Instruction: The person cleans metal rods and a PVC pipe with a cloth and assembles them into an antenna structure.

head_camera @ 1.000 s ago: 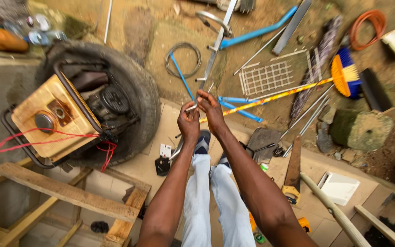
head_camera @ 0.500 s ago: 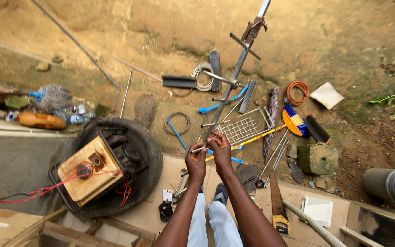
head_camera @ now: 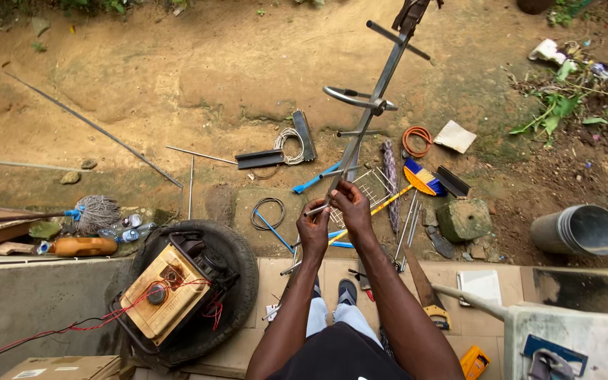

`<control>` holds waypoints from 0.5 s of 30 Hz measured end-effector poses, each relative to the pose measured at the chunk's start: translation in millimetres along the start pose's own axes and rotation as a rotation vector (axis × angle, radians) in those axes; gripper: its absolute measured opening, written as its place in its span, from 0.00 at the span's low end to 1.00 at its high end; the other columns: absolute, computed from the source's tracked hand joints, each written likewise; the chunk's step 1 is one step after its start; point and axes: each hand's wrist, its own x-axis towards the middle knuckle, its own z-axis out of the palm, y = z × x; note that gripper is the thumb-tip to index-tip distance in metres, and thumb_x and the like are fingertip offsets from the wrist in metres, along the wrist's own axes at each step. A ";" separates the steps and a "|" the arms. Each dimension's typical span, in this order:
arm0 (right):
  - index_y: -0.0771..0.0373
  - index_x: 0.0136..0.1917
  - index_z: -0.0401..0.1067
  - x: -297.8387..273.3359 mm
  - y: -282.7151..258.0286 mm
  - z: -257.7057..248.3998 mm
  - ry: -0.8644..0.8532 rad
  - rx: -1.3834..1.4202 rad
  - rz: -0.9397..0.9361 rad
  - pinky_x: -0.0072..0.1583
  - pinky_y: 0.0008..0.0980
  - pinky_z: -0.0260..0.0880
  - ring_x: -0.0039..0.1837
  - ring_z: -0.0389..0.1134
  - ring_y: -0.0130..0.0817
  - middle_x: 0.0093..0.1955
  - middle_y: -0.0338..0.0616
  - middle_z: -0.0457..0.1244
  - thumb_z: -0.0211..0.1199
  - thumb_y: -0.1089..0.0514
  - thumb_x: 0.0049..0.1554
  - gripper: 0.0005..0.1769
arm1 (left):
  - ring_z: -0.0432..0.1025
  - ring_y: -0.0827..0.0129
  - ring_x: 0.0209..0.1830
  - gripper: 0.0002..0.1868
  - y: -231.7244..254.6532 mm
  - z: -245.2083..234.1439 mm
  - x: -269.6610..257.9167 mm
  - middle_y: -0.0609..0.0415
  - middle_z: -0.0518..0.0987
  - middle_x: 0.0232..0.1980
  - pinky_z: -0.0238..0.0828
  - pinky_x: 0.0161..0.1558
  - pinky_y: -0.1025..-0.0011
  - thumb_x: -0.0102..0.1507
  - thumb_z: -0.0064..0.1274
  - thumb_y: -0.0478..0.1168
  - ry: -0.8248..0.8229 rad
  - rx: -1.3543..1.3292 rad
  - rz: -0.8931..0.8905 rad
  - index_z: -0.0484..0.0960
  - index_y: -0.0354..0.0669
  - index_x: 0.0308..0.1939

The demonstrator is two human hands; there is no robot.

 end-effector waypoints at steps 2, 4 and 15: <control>0.69 0.64 0.69 -7.3 -25.6 -0.1 -0.029 0.086 -0.078 0.59 0.36 0.77 0.56 0.72 0.31 0.57 0.45 0.68 0.64 0.59 0.59 0.21 | 0.75 0.74 0.45 0.11 12.1 5.6 1.8 0.53 0.82 0.46 0.74 0.48 0.75 0.65 0.57 0.31 -0.041 0.006 0.029 0.80 0.32 0.52; 0.70 0.63 0.70 -20.1 -45.9 -2.3 -0.030 0.126 -0.126 0.59 0.36 0.76 0.56 0.71 0.31 0.56 0.44 0.68 0.64 0.60 0.60 0.20 | 0.76 0.74 0.45 0.11 21.1 11.8 1.2 0.54 0.82 0.46 0.74 0.48 0.76 0.65 0.57 0.31 -0.071 -0.031 0.042 0.80 0.32 0.52; 0.67 0.57 0.72 -64.9 -116.7 -50.9 0.133 0.164 -0.280 0.57 0.36 0.79 0.54 0.72 0.31 0.54 0.43 0.67 0.63 0.59 0.62 0.11 | 0.76 0.77 0.43 0.09 81.4 55.7 -14.6 0.56 0.83 0.44 0.75 0.48 0.76 0.65 0.59 0.30 -0.302 0.061 0.142 0.83 0.36 0.49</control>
